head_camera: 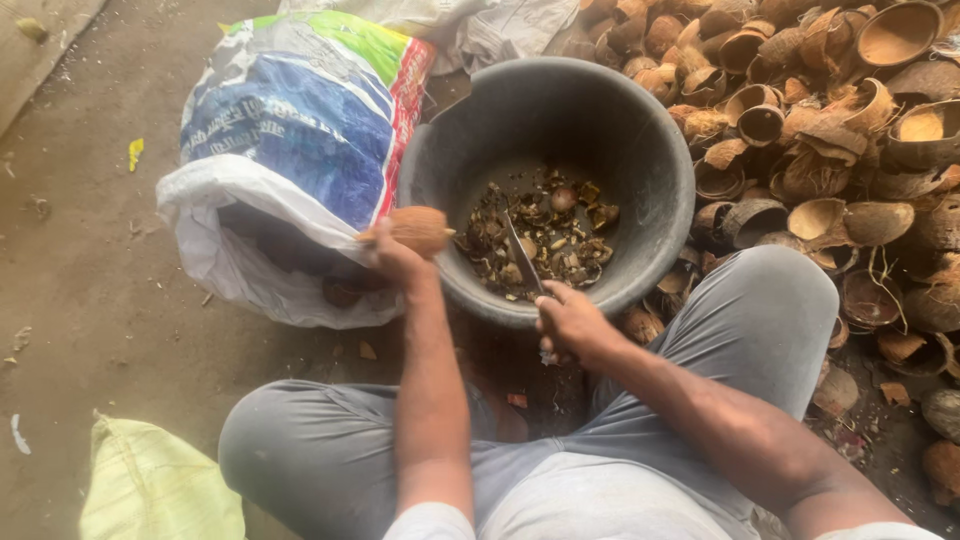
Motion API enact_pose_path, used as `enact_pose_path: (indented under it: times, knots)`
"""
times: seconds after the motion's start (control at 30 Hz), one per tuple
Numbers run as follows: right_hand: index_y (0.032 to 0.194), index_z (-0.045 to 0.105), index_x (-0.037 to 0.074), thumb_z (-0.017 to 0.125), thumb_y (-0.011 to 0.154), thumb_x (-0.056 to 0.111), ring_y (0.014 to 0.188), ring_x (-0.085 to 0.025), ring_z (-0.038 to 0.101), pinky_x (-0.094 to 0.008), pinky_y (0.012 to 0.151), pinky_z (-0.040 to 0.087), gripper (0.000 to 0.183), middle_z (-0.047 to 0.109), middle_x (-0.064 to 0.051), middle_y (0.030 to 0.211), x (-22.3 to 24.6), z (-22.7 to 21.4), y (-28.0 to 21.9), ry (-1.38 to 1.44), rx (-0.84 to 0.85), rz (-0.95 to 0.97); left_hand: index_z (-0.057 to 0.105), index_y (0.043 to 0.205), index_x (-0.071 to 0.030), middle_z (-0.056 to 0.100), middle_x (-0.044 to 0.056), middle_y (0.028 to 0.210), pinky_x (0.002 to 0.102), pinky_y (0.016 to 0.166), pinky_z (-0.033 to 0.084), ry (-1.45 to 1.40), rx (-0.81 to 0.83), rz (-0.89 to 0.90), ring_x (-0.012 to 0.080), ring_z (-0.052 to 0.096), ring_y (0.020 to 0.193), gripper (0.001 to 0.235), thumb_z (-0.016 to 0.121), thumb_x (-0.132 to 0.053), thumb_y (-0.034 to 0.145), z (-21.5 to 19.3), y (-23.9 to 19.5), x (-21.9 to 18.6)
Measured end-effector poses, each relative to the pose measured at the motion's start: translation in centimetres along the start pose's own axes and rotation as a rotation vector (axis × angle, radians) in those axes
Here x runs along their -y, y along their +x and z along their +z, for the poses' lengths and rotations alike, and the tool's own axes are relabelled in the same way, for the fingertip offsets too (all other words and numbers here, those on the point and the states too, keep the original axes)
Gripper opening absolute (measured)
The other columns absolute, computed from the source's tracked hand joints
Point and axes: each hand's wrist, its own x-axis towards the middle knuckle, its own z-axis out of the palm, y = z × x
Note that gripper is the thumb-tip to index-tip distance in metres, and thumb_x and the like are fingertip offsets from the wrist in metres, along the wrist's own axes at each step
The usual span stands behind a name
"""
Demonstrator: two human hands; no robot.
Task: The person sits on the ground and uses a knife to peel the fibrous husk off coconut shells. They hold the coconut in their left hand and scrape the husk with the knife in their right hand, dropping the debris into a large metal basin. The person repeatedly picks up new coconuts from a nearby sack and continues the peeling process.
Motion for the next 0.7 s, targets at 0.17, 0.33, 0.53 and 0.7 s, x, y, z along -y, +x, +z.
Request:
enact_pose_path:
  times: [0.17,0.33,0.53,0.7]
  knots:
    - [0.152,0.046,0.013,0.051,0.101,0.021,0.05,-0.01,0.055,-0.026,0.043,0.048,0.052,0.055,0.0,0.069,1.3,-2.2,-1.4,-0.288,0.113,-0.229,0.057,0.1,-0.012,0.07,0.017,0.1,0.055,0.083,0.06,-0.553,0.258,-0.488,0.0374,0.071,0.094,0.027,0.059,-0.039,0.098,-1.2,0.3,2.6]
    - [0.149,0.052,0.016,0.055,0.101,0.024,0.06,-0.017,0.058,-0.032,0.055,0.051,0.049,0.06,-0.009,0.075,0.8,-2.4,-1.1,-0.426,0.114,-0.192,0.062,0.097,-0.013,0.071,0.014,0.096,0.056,0.085,0.06,-0.551,0.35,-0.437,0.0363,0.07,0.094,0.017,0.061,-0.03,0.096,-1.6,0.1,1.3]
    - [0.142,0.057,0.013,0.057,0.1,0.027,0.114,-0.028,0.07,-0.039,0.098,0.053,0.044,0.073,-0.016,0.122,-0.6,-3.6,0.3,-0.682,0.071,-0.392,0.065,0.095,-0.014,0.073,0.015,0.1,0.055,0.086,0.062,-0.509,0.544,-0.459,0.0375,0.071,0.096,0.009,0.064,-0.023,0.093,-1.9,-1.0,-0.3]
    - [0.144,0.056,0.008,0.059,0.102,0.025,0.092,-0.026,0.067,-0.039,0.08,0.053,0.045,0.069,-0.018,0.108,-0.2,-3.3,0.3,-0.631,0.14,-0.465,0.063,0.1,-0.013,0.072,0.021,0.1,0.051,0.081,0.063,-0.288,0.722,-0.361,0.038,0.072,0.092,0.009,0.064,-0.016,0.092,-0.1,-3.3,-1.7]
